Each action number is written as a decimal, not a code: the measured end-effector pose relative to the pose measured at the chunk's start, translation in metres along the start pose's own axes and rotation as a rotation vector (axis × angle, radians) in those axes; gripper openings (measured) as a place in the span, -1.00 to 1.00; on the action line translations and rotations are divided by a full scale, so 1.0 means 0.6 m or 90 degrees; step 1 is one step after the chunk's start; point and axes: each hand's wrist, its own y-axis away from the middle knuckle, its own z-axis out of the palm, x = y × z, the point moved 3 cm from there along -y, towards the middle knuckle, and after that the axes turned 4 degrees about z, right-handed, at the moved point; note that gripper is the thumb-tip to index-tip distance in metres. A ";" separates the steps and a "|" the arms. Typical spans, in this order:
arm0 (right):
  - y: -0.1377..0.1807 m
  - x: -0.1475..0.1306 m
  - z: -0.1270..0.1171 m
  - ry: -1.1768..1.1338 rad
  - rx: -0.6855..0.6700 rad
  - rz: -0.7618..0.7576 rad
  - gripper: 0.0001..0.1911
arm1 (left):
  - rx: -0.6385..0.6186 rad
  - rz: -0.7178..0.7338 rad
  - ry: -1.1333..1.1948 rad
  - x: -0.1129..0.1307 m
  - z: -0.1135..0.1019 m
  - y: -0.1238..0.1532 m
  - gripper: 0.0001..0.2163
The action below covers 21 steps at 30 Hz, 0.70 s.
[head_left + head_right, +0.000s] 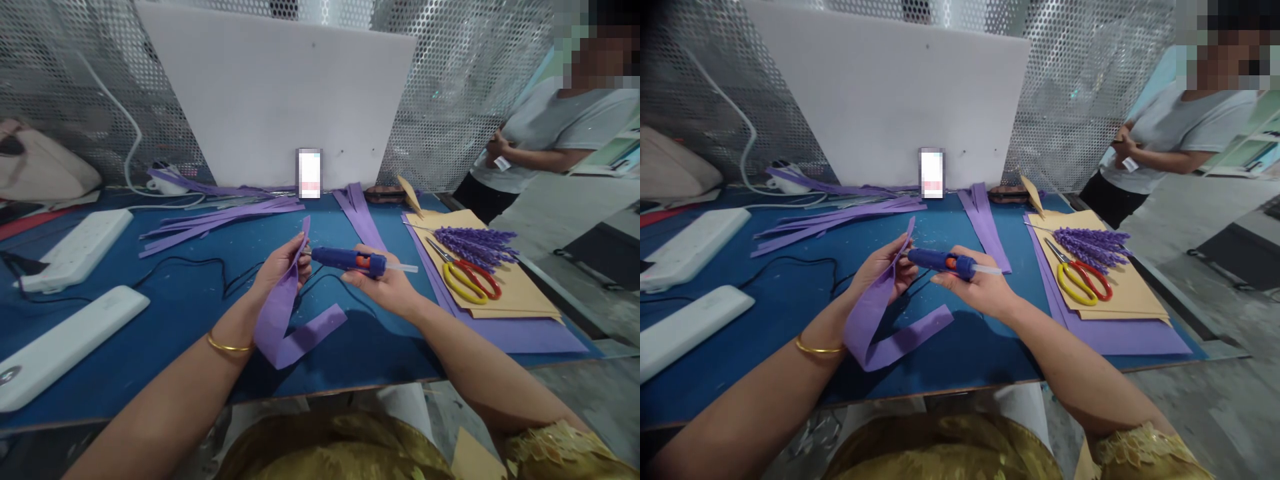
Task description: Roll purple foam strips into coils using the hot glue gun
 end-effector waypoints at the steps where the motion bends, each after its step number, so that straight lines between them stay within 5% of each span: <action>1: 0.000 -0.001 0.001 -0.001 -0.003 0.000 -0.65 | -0.005 0.002 -0.002 0.000 0.000 0.000 -0.73; 10: 0.004 -0.001 0.004 -0.071 -0.012 0.007 -0.62 | -0.027 0.021 -0.007 -0.001 -0.009 -0.008 -0.78; 15: -0.004 0.019 -0.008 -0.189 0.150 0.050 -0.57 | -0.043 0.016 -0.001 0.000 -0.013 -0.010 -0.80; 18: -0.020 0.048 -0.017 -0.276 0.245 0.148 -0.52 | -0.052 0.027 -0.015 0.000 -0.011 -0.008 -0.79; 21: -0.036 0.086 -0.017 -0.348 0.229 0.302 -0.57 | -0.068 0.044 -0.042 -0.002 -0.008 -0.006 -0.76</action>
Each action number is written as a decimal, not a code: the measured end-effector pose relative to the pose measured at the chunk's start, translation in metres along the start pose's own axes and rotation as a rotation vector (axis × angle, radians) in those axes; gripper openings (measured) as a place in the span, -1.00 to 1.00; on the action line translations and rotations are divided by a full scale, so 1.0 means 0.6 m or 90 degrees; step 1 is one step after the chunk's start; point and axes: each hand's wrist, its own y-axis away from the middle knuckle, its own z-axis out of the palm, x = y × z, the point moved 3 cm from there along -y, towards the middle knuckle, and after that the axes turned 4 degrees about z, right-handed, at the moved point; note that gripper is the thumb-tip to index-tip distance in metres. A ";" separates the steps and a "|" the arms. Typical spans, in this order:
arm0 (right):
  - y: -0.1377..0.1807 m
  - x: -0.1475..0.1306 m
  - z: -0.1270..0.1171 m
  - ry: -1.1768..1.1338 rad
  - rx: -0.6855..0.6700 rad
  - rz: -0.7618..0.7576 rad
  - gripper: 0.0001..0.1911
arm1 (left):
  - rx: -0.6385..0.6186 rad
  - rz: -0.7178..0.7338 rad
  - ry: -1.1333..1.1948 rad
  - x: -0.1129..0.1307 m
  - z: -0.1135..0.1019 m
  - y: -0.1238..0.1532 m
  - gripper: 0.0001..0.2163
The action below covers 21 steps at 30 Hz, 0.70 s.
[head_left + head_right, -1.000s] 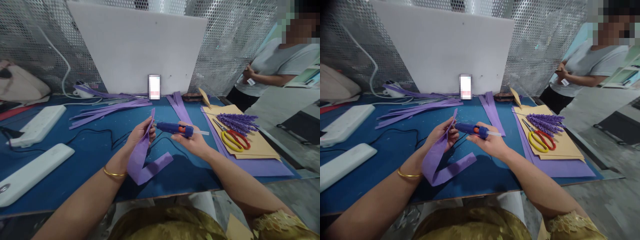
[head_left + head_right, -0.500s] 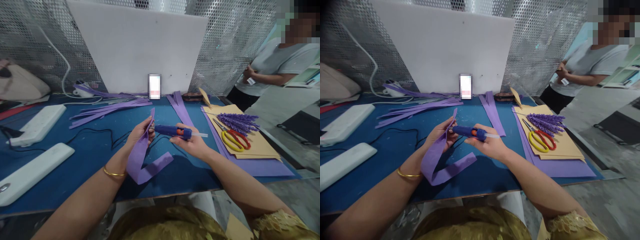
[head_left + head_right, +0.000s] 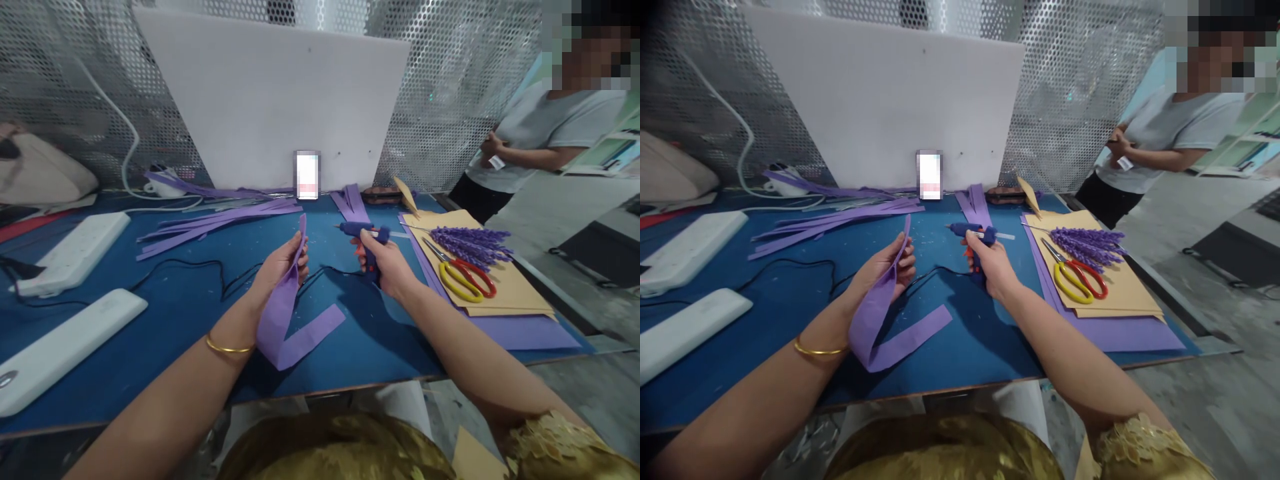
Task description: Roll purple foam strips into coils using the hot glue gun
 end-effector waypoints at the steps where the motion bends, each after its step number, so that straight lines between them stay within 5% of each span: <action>1: -0.009 0.009 -0.002 -0.006 -0.013 0.058 -0.63 | -0.004 0.007 -0.012 -0.001 0.000 0.000 -0.74; 4: -0.025 0.029 -0.006 -0.008 -0.047 0.166 -0.78 | -0.019 0.032 -0.043 -0.003 -0.001 -0.003 -0.68; 8: -0.040 0.035 -0.019 0.085 -0.023 0.134 -0.79 | -0.031 0.049 -0.054 -0.004 -0.005 -0.005 -0.65; 12: -0.038 0.004 -0.032 0.429 0.145 -0.139 -0.60 | 0.024 0.080 -0.035 -0.001 0.000 0.005 -0.68; 14: -0.020 -0.013 -0.022 0.471 0.143 -0.285 -0.54 | 0.047 0.109 -0.029 0.001 0.006 0.011 -0.70; 16: 0.004 -0.016 -0.001 0.359 -0.052 -0.271 -0.52 | 0.058 0.149 -0.038 0.004 0.011 0.016 -0.72; 19: 0.048 -0.004 0.037 0.176 -0.448 -0.011 -0.29 | 0.058 0.222 -0.083 0.007 0.014 0.020 -0.74; 21: 0.063 -0.007 0.043 0.158 -0.491 0.066 -0.38 | 0.048 0.260 -0.126 0.008 0.015 0.022 -0.76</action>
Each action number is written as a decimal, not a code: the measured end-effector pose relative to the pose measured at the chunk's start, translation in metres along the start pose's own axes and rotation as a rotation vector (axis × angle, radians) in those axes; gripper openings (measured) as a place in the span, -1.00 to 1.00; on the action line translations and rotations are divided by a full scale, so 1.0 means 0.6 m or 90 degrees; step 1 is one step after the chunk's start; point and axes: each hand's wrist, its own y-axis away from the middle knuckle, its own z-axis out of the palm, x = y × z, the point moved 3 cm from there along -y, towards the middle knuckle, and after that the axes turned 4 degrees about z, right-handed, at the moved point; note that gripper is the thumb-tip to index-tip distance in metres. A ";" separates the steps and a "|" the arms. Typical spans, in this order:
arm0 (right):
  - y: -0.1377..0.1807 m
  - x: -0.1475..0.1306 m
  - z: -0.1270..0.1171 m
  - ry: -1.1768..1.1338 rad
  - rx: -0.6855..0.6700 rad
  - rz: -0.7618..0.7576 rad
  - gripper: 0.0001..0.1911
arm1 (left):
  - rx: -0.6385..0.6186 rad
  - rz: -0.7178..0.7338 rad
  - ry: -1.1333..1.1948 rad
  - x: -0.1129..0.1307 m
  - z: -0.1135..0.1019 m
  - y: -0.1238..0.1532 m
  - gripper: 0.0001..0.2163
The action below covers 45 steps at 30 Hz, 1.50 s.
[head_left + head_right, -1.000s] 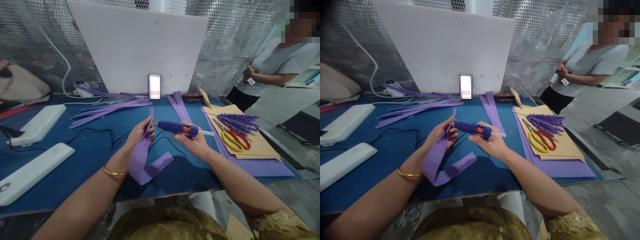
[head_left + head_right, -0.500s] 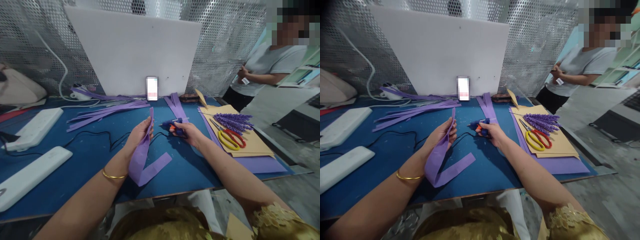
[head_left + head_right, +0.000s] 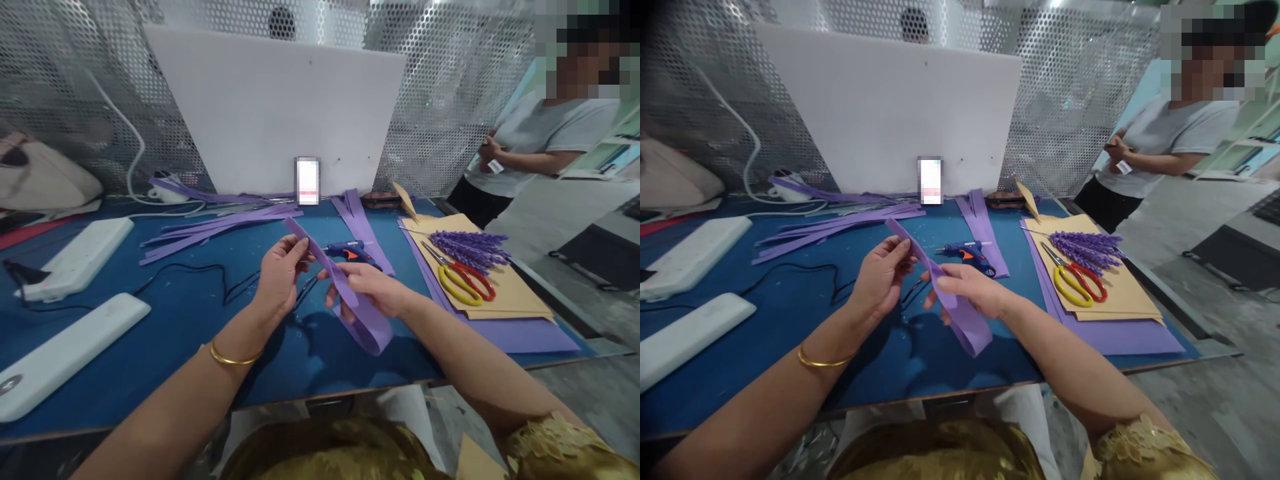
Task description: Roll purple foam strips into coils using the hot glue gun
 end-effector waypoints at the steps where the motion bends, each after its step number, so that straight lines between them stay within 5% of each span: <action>1: 0.002 -0.004 -0.003 0.015 0.035 0.002 -0.46 | -0.008 0.015 -0.018 0.001 0.000 0.000 -0.76; 5: 0.014 -0.032 -0.042 0.242 0.308 -0.113 -0.80 | -0.025 0.044 -0.060 0.000 0.002 0.004 -0.76; 8: 0.024 -0.048 -0.053 0.374 0.415 -0.213 -0.76 | -0.031 0.044 -0.067 -0.005 0.006 0.009 -0.75; 11: 0.023 -0.047 -0.041 0.391 0.387 -0.267 -0.61 | -0.051 0.047 -0.083 -0.009 0.010 0.015 -0.74; 15: 0.015 -0.034 -0.032 0.384 0.431 -0.261 -0.83 | -0.092 0.052 -0.117 -0.009 0.014 0.021 -0.76; 23: 0.018 -0.038 -0.033 0.421 0.468 -0.307 -0.92 | -0.134 0.047 -0.111 -0.008 0.020 0.025 -0.78; 45: 0.025 -0.041 -0.011 0.491 0.489 -0.392 -0.88 | -0.203 0.044 -0.161 -0.019 0.026 0.036 -0.85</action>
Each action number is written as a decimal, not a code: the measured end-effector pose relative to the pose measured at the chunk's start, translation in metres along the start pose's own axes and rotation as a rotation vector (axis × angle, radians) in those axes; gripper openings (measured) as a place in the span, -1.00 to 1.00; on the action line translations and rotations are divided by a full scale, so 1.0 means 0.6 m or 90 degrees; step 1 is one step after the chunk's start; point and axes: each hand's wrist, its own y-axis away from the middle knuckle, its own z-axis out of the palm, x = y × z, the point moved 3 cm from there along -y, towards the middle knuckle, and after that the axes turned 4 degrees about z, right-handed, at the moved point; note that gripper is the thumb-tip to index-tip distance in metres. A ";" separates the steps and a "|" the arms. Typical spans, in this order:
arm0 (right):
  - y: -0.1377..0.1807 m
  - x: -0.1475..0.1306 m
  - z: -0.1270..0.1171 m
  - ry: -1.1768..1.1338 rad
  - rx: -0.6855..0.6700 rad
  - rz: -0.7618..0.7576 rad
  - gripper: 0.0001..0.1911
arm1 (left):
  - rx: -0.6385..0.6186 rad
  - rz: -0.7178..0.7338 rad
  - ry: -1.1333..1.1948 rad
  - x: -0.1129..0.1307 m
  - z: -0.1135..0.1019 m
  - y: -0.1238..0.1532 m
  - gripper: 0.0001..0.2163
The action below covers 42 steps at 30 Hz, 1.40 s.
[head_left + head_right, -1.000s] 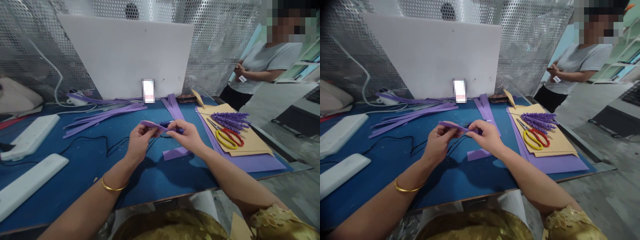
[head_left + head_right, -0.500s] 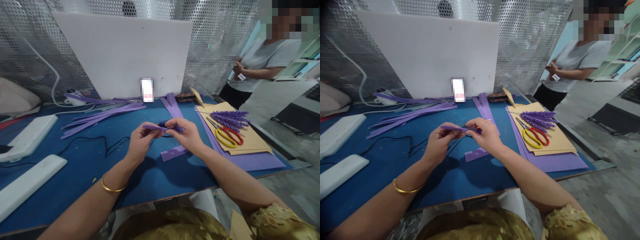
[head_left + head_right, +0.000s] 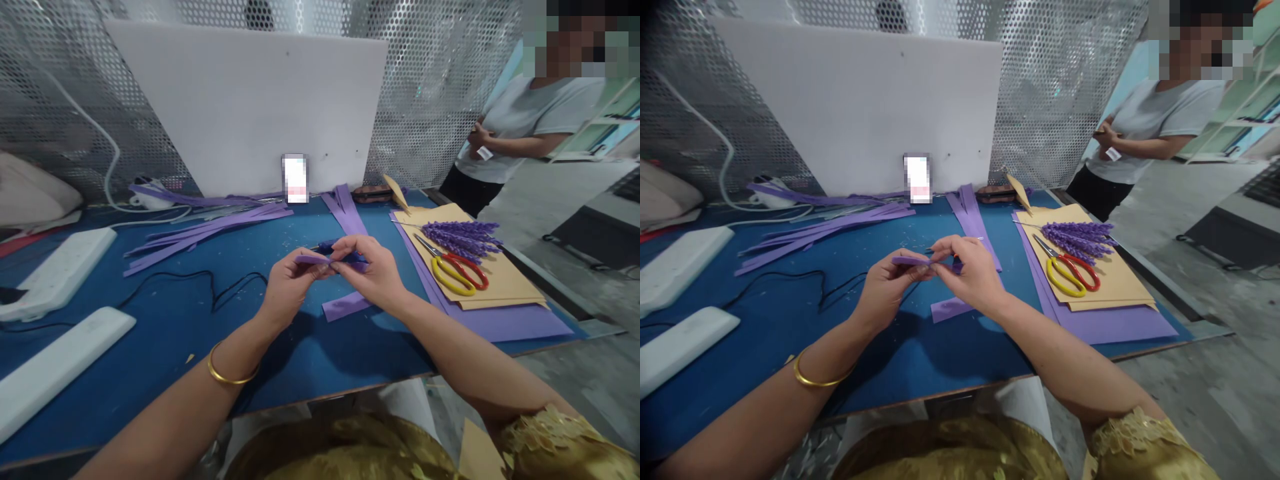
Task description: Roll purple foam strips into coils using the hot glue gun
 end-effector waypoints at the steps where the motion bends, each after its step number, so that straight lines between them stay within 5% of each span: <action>1: 0.000 -0.001 0.000 0.002 -0.002 -0.003 -0.88 | -0.004 0.000 -0.002 -0.001 0.000 0.000 -0.85; 17: 0.000 0.001 0.003 0.028 0.011 -0.072 -0.95 | -0.026 0.022 -0.034 -0.012 -0.004 -0.002 -0.83; 42: -0.004 0.012 0.007 0.021 -0.044 -0.034 -0.84 | -0.013 0.053 -0.081 -0.010 -0.008 -0.003 -0.86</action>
